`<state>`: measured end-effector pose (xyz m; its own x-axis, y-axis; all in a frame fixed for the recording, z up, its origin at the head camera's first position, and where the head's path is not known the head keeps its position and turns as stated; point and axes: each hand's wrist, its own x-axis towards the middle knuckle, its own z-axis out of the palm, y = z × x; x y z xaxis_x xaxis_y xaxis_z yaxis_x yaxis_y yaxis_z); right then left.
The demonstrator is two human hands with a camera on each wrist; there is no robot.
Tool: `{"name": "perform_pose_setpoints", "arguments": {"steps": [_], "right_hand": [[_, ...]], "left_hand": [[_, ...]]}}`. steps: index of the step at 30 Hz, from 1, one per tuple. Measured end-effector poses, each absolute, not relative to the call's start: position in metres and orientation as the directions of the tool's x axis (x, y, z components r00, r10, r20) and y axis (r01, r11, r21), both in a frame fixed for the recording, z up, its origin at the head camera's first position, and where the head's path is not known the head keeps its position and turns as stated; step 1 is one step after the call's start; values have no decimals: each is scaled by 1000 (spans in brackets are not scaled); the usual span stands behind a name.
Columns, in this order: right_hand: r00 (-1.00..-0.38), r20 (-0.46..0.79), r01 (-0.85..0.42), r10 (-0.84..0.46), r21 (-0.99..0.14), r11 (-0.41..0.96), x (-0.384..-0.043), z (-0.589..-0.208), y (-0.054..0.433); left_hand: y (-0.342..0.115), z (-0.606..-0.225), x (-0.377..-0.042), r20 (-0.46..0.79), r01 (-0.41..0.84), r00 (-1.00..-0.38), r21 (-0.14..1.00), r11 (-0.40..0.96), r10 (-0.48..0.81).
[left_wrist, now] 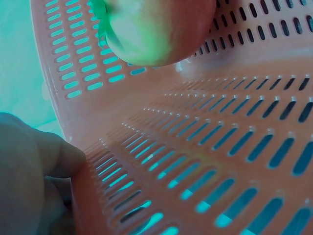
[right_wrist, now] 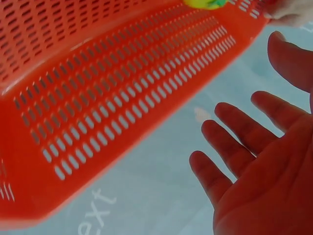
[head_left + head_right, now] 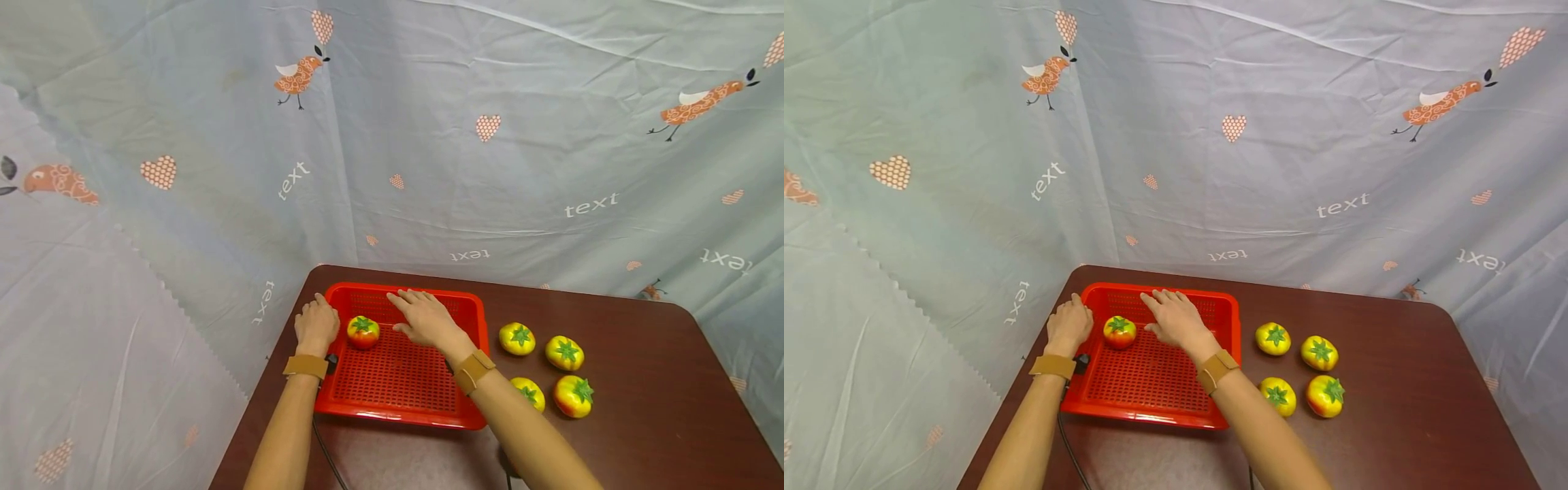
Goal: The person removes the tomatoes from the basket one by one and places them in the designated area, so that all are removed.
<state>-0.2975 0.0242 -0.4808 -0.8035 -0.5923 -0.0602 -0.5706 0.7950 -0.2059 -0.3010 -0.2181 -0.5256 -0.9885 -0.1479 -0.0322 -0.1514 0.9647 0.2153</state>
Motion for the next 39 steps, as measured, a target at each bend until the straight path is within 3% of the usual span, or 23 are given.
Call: {"name": "perform_pose_setpoints", "arguments": {"steps": [22,39], "right_hand": [[-781,-188,-571,-596,-172,803,-300,-519,-20],[-783,-215,-566,-584,-143,812,-309,-540,-49]], "left_hand": [[-221,-529,-300,-36,-150,-989,236,960,-146],[-219,-529,-300,-6,-146,-989,208,967,-148]]}}
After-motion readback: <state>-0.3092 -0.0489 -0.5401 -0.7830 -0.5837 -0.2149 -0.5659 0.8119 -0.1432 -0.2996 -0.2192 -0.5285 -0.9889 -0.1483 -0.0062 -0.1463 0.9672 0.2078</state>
